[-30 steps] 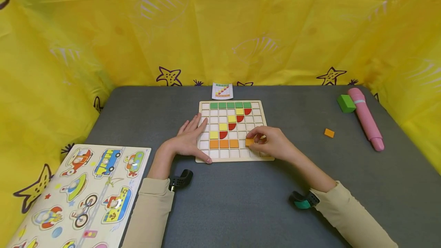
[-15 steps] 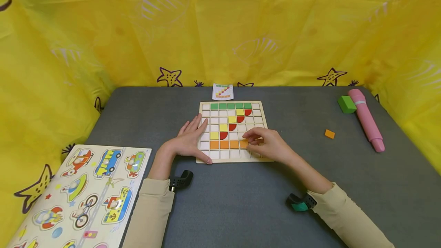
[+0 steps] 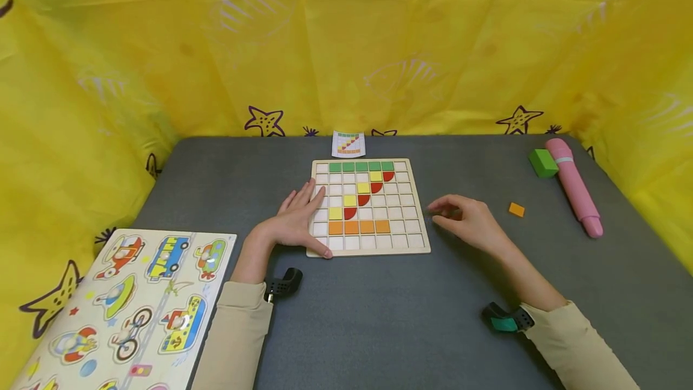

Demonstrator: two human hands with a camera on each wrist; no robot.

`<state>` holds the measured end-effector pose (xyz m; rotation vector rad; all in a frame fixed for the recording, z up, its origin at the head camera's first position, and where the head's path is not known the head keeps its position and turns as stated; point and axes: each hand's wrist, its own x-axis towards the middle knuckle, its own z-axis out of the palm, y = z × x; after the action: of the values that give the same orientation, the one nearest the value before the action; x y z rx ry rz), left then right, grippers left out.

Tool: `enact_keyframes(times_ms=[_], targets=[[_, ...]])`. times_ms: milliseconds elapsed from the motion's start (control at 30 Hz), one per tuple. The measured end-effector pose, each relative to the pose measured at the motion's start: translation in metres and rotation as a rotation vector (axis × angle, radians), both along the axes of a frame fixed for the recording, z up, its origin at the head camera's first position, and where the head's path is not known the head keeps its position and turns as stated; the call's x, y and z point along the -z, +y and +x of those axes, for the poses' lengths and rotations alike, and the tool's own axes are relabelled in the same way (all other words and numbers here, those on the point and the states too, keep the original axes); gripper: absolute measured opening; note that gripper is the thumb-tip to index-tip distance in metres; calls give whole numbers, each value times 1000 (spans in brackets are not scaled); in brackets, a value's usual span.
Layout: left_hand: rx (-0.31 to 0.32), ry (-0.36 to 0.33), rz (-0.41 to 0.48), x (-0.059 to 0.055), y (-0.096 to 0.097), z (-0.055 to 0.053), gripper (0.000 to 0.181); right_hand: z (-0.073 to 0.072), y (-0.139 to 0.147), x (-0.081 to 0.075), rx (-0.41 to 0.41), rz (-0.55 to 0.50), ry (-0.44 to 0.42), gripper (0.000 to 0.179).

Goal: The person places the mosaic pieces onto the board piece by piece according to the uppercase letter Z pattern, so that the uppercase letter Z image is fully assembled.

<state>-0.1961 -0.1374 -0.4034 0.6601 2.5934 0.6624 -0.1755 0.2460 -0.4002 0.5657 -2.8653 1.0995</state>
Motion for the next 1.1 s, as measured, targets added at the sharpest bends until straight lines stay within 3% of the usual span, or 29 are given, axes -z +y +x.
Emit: enact_keyframes(times_ms=[133, 400, 567, 700, 967, 1100], targets=[[-3, -2, -8, 0, -1, 0, 137, 2, 26, -2, 55, 50, 7, 21], [-4, 1, -11, 1, -1, 0, 137, 4, 78, -3, 162, 196, 153, 26], [0, 2, -17, 2, 0, 0, 137, 5, 98, 0, 216, 241, 140, 29], [2, 4, -18, 3, -1, -2, 138, 6, 99, 0, 219, 245, 125, 28], [-2, -5, -27, 3, 0, -2, 137, 8, 81, -1, 115, 143, 77, 31], [-3, -1, -20, 4, 0, -2, 137, 7, 74, -2, 107, 162, 93, 29]])
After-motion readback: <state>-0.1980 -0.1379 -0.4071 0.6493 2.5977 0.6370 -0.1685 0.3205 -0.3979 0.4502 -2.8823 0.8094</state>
